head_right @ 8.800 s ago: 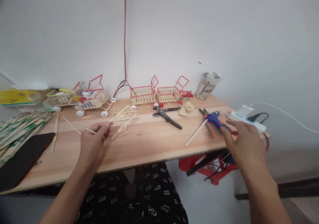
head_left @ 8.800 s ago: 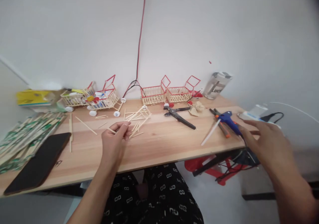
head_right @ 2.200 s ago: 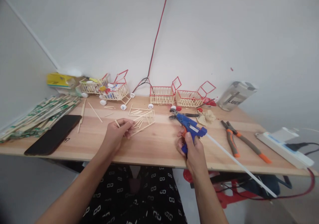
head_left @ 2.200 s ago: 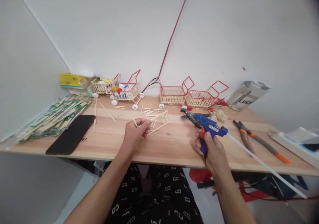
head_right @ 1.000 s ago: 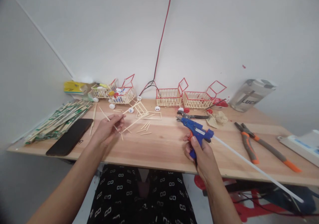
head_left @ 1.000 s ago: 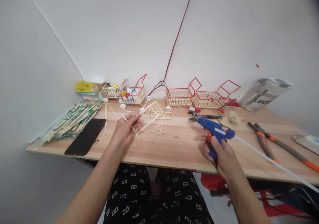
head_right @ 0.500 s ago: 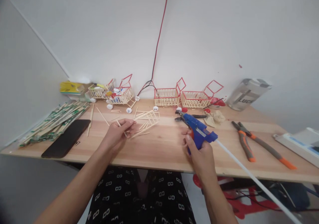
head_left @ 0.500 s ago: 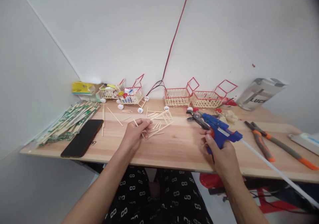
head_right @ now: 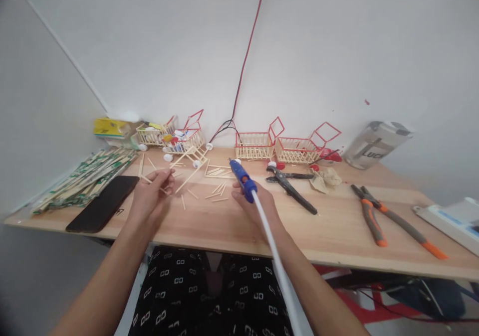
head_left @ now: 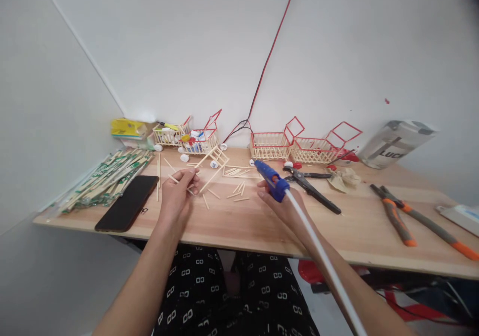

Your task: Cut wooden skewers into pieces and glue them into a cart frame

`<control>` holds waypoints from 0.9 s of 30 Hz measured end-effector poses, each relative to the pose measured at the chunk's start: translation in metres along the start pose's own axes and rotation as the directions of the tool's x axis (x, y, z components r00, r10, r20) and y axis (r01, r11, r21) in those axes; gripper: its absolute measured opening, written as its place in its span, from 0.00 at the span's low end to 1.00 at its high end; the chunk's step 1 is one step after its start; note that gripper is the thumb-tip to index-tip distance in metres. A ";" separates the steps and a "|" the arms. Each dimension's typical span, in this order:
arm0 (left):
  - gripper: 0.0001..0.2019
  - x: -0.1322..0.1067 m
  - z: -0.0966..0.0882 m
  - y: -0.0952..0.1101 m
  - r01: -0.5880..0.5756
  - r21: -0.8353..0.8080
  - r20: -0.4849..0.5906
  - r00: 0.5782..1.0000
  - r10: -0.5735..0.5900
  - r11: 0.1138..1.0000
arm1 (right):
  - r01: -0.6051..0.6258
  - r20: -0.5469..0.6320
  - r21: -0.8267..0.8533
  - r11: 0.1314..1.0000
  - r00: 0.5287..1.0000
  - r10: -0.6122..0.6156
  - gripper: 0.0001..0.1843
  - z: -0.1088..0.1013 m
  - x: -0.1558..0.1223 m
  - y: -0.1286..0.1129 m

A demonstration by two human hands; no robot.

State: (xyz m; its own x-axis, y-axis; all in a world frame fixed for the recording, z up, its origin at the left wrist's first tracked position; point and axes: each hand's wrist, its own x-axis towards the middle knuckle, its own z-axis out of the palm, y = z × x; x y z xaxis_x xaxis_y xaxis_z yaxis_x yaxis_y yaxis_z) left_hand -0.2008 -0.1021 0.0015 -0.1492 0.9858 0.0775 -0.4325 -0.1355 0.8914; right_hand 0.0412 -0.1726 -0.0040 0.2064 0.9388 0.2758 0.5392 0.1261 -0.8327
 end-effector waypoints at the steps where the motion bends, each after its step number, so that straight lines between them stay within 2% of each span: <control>1: 0.12 0.001 -0.004 0.000 -0.004 -0.018 -0.013 1.000 0.004 1.000 | 0.018 0.047 -0.028 0.999 0.999 -0.017 0.17 0.004 0.002 0.001; 4: 0.12 0.004 -0.013 -0.003 0.001 -0.067 -0.051 0.999 -0.004 0.998 | 0.091 0.149 -0.110 0.990 0.986 -0.074 0.12 0.016 0.008 0.004; 10: 0.13 0.004 -0.018 -0.007 0.023 -0.080 -0.068 0.997 -0.028 0.997 | 0.249 0.233 -0.298 0.921 0.955 -0.183 0.07 0.032 0.009 0.001; 21: 0.14 0.004 -0.018 -0.010 0.044 -0.051 -0.039 0.998 -0.046 0.998 | 0.299 0.292 -0.463 0.835 0.940 -0.175 0.05 0.036 0.010 0.015; 27: 0.15 0.001 -0.014 -0.009 0.081 -0.026 -0.034 0.996 -0.082 0.996 | 0.339 0.305 -0.445 0.829 0.928 -0.215 0.06 0.034 0.009 0.014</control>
State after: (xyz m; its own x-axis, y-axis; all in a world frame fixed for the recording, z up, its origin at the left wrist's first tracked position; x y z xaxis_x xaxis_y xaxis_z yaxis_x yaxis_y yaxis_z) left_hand -0.2090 -0.1013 -0.0127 -0.1432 0.9896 -0.0113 -0.4661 -0.0574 0.8829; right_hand 0.0232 -0.1512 -0.0298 -0.1740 0.9416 0.2885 0.8805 0.2799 -0.3827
